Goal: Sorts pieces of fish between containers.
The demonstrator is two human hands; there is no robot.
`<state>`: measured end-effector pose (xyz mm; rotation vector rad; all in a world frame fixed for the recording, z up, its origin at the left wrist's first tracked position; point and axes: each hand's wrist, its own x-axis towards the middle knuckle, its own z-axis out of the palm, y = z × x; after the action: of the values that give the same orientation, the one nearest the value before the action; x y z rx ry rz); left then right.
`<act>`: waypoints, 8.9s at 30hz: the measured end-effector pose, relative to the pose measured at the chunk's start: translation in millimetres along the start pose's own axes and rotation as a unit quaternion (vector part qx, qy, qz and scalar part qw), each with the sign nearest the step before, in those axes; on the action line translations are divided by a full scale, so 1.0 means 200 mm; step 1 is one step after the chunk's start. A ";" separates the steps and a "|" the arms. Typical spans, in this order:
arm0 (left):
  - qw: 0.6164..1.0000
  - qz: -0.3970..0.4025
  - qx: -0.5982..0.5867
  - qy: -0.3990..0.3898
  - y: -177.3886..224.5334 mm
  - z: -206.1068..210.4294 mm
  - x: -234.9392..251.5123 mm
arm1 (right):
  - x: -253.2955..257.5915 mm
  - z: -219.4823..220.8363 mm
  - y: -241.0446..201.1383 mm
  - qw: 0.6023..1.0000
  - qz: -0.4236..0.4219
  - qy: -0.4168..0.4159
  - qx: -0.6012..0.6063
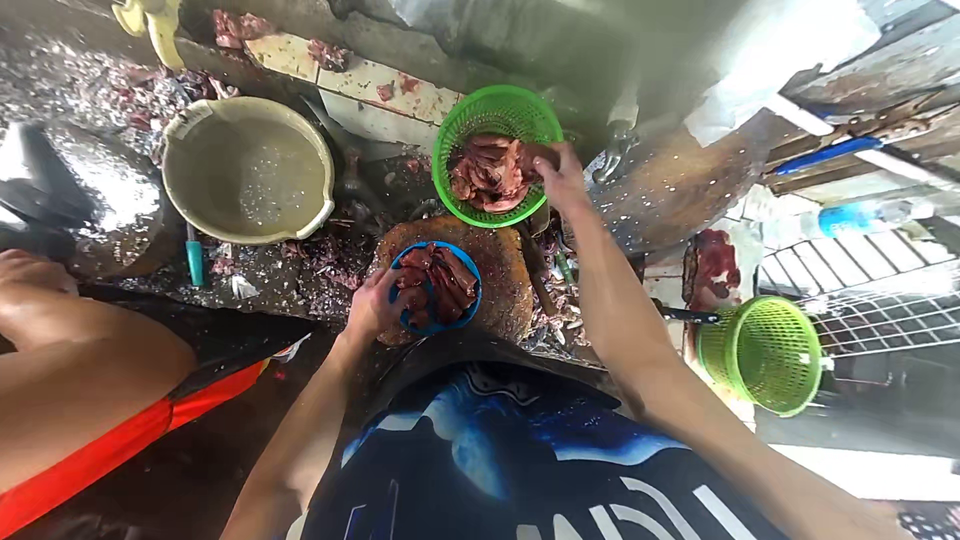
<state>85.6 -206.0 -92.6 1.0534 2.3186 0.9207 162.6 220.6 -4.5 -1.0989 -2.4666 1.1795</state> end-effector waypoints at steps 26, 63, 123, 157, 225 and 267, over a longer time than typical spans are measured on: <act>0.994 -0.020 -0.050 -0.097 0.12 0.32 0.17 | -1.31 0.17 0.04 0.883 0.113 0.016 0.455; 0.964 -0.145 0.088 -0.207 0.05 0.07 -0.02 | -1.33 0.92 -0.07 0.982 -0.013 -0.176 -0.060; 0.968 0.150 0.162 -0.121 0.06 0.33 -0.12 | -1.30 0.58 0.43 0.982 -0.065 0.105 -0.140; 0.978 -0.141 0.002 0.154 -0.14 -0.06 -0.04 | 0.41 0.51 0.04 0.889 -0.123 -0.095 -0.431; 0.902 0.173 0.285 -0.274 0.36 0.27 0.62 | -0.94 0.68 0.21 0.948 -0.083 -0.134 -0.276; 0.935 0.181 0.246 -0.180 0.32 0.28 0.53 | -0.97 0.66 0.26 0.953 -0.060 -0.118 -0.274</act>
<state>84.6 -70.4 -96.5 1.7321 2.1146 0.2109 266.3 29.0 -103.9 -0.9401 -3.1087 0.6285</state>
